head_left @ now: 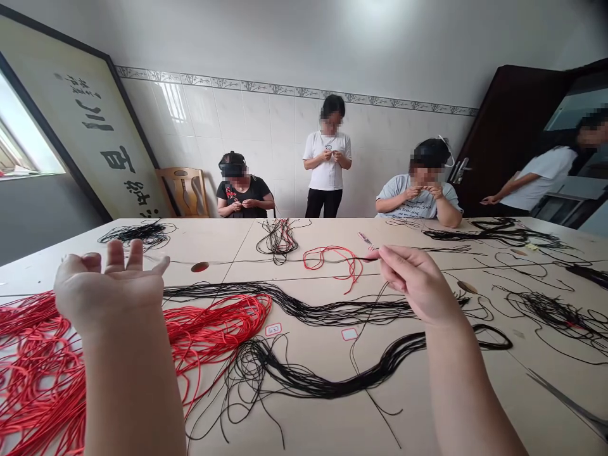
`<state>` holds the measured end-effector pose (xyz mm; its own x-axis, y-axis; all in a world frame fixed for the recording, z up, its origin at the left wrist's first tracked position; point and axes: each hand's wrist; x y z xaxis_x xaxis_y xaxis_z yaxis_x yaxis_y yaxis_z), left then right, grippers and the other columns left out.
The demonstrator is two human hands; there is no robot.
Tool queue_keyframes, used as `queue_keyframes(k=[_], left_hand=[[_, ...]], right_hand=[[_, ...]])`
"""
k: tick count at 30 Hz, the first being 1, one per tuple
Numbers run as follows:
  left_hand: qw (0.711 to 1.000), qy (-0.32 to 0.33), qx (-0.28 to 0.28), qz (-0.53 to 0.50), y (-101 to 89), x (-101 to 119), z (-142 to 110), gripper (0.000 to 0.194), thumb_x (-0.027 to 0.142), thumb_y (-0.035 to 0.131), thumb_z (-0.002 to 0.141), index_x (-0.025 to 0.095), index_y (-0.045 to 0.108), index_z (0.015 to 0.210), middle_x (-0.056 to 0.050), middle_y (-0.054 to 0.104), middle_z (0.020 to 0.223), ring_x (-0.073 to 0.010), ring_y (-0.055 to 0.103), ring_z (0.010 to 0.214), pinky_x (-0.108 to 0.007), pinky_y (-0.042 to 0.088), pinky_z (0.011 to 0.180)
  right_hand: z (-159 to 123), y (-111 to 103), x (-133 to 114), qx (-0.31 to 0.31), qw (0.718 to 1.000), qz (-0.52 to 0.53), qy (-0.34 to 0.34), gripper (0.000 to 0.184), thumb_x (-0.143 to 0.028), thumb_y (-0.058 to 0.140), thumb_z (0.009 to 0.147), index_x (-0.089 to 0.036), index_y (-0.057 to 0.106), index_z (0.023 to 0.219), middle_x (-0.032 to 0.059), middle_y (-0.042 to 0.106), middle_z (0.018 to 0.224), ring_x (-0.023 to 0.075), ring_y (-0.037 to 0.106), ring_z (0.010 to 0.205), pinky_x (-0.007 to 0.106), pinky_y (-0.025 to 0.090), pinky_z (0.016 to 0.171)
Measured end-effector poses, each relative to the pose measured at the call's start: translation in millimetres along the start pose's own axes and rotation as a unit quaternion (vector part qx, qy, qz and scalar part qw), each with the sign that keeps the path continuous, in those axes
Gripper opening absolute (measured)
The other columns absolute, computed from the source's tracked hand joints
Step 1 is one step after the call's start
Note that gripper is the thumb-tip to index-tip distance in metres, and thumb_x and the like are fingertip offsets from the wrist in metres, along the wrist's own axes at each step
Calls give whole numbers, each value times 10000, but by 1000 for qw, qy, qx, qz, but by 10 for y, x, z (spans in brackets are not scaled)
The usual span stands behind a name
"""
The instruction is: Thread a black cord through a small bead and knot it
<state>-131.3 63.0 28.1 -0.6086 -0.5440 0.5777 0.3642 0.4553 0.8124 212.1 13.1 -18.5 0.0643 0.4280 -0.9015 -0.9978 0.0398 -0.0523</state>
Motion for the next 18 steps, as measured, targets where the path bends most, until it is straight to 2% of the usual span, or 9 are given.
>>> queue_keyframes(k=[2,4,6,8,10,12,14,16,18], left_hand=[[1000,1,12,23,44,-23,-28,149,168,373,862,193,392,716,40,568,833,-105,593,857,-420,413,931],[999,0,-14,37,109,-100,-105,133,126,407,833,184,430,715,39,580,867,-104,576,908,-385,400,933],[992,-14,-108,61,165,-253,-243,156,111,419,814,168,452,672,21,601,883,-130,576,966,-352,393,927],[968,-23,-227,106,182,-474,-442,132,120,449,780,162,500,666,-18,612,855,-161,591,964,-326,412,894],[912,-23,-358,199,149,-721,-681,17,159,564,742,170,573,734,-42,629,883,-186,584,987,-317,414,895],[831,-46,-466,300,84,-939,-919,173,226,640,732,203,619,902,-61,628,1037,-199,542,1072,-317,394,927],[757,-85,-556,332,18,-1089,-1110,295,252,630,762,235,595,1054,-63,556,1226,-205,452,1198,-342,339,997],[706,-149,-615,319,-22,-1158,-1227,323,276,567,818,248,559,1140,-58,516,1284,-202,423,1225,-350,324,1008],[672,-192,-651,295,-32,-1163,-1271,287,272,509,857,236,567,1135,-52,544,1240,-199,435,1201,-346,315,1005]], right_hand=[[-6,6,-3,7,1000,-7,-3,314,-434,513,866,-172,684,852,-62,280,478,83,252,466,258,269,506],[-10,23,2,6,1000,-14,-3,317,-434,506,871,-173,685,848,-64,274,473,83,257,466,260,282,521],[-14,50,7,-3,1000,-21,-4,324,-435,506,871,-174,680,793,-62,276,470,86,273,470,267,303,546],[-19,80,6,-14,1000,-26,-4,338,-443,500,871,-175,672,759,-60,279,467,89,282,471,271,310,553],[-25,106,-2,-27,999,-21,-1,341,-447,493,871,-173,675,783,-60,277,461,91,277,466,267,295,531],[-31,123,-12,-46,999,0,7,335,-443,488,873,-171,679,831,-63,271,458,87,253,455,257,255,498],[-35,130,-16,-70,997,36,19,326,-432,492,872,-167,677,832,-65,258,456,85,232,449,252,213,475],[-36,129,-16,-93,993,68,35,318,-426,494,870,-167,669,812,-67,238,457,83,210,448,250,178,464],[-34,125,-14,-108,990,78,49,316,-421,493,870,-164,659,790,-68,218,462,83,200,454,247,159,457]])
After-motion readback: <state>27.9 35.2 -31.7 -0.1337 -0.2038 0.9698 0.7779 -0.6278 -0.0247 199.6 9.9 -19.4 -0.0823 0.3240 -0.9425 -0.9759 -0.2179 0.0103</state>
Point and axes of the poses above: each hand's wrist, its own z-axis towards the middle knuckle, its own y-axis out of the palm, x = y × z
